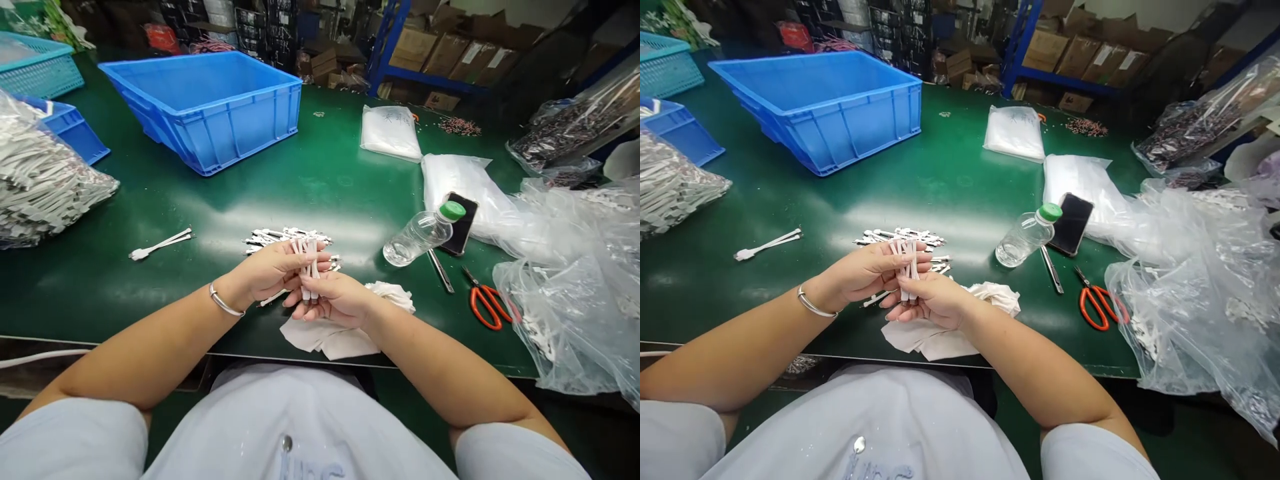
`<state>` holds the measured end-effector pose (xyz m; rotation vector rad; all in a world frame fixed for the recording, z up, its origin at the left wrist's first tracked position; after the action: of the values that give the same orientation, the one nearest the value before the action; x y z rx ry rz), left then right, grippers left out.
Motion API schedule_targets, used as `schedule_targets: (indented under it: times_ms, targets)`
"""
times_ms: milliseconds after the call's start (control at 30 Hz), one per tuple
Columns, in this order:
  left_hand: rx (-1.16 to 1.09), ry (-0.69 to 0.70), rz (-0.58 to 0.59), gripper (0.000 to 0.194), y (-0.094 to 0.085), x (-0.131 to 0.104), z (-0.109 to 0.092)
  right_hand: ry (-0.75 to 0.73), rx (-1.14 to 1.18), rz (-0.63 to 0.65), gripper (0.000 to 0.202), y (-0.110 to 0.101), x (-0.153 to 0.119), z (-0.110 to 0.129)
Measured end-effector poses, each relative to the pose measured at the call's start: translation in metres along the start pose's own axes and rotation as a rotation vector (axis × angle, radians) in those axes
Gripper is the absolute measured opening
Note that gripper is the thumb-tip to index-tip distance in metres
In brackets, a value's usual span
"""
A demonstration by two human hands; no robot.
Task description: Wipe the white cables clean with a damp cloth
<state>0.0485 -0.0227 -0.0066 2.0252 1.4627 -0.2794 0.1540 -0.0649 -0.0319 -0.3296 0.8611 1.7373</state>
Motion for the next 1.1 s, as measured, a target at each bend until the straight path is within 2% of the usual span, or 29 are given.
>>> schedule_targets:
  times_ms: [200,400,633,833,1100]
  targets:
    - [-0.067,-0.064,-0.018,0.031,-0.008,0.003,0.010,0.025,0.064,0.073,0.037,0.001,0.001,-0.007]
    - [-0.054,-0.027,-0.050,0.023,-0.009,0.007,0.018,0.033,0.085,0.039,0.049,-0.003,-0.002,-0.012]
    - [0.093,0.029,-0.062,0.025,-0.006,0.009,0.019,0.065,0.050,0.026,0.042,-0.003,-0.003,-0.017]
    - [0.145,0.066,-0.061,0.024,-0.005,0.009,0.018,0.073,0.088,0.010,0.044,-0.002,-0.003,-0.018]
    - [0.009,0.048,-0.070,0.022,-0.007,0.006,0.017,0.058,0.114,0.009,0.037,-0.004,-0.006,-0.014]
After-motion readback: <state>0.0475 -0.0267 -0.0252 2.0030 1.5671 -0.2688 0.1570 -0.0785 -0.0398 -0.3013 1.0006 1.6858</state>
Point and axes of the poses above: each hand's wrist, its own x-axis towards the middle knuckle, its own y-axis out of the palm, z = x × y, the point moved 4 cm from there along x, towards the middle knuckle, and after that the axes turned 15 degrees about -z, right-handed, at the moved point
